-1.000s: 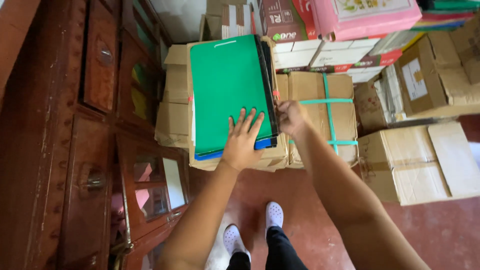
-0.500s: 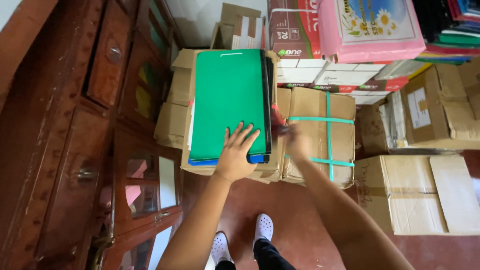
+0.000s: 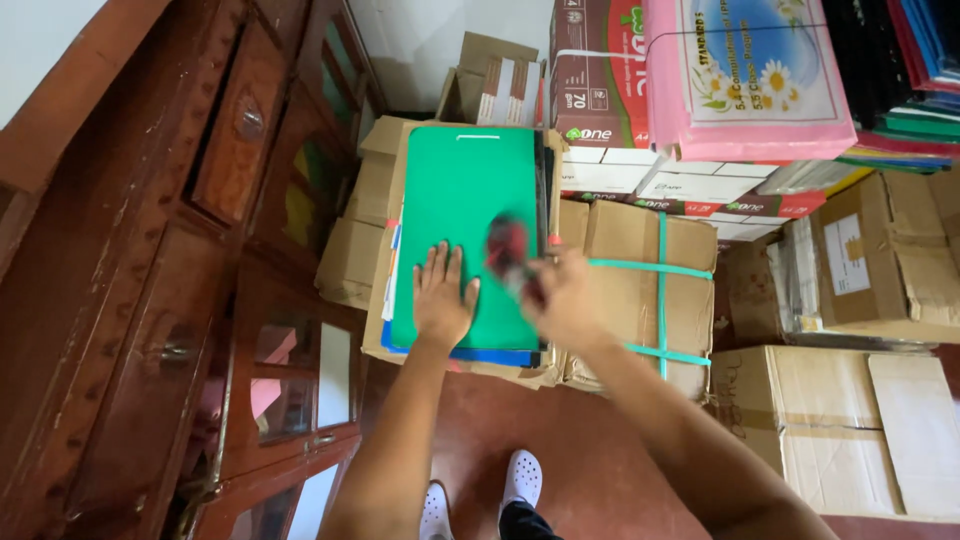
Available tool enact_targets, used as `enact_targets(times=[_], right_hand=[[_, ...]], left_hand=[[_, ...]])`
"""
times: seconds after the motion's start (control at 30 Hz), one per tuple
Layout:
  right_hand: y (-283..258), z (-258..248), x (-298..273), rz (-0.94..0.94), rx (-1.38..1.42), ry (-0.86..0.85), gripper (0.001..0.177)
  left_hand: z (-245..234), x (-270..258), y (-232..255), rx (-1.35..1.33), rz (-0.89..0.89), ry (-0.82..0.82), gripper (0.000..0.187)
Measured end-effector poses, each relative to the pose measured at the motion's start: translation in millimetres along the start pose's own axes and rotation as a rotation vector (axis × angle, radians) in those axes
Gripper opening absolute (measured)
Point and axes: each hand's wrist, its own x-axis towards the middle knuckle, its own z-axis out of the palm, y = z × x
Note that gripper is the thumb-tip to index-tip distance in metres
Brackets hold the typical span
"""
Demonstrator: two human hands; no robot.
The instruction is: Cleaning and organizing folders in a storage area.
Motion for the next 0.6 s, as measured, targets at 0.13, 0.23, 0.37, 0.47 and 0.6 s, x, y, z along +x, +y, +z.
enact_targets(times=[0.13,0.23,0.37,0.47,0.6], right_hand=[[-34,0,5,-0.087,0.088,-0.319,0.094],[-32,20,-5,-0.202,-0.024,-0.635,0.068],[-7,56,12,-0.201,-0.171,-0.64,0.07],[22,79,45,-0.041,-0.193,-0.696,0.07],[44,104,93,0.249,-0.266,-0.796,0.072]], left_hand=[[3,1,-9,0.076,0.015,-0.045,0.071],[-5,7,-16,0.037,0.034,-0.103,0.066],[-12,23,-28,0.076,0.077,-0.134,0.066],[-8,23,-29,0.106,0.071,-0.158,0.066],[-9,27,-29,0.083,0.067,-0.174,0.066]])
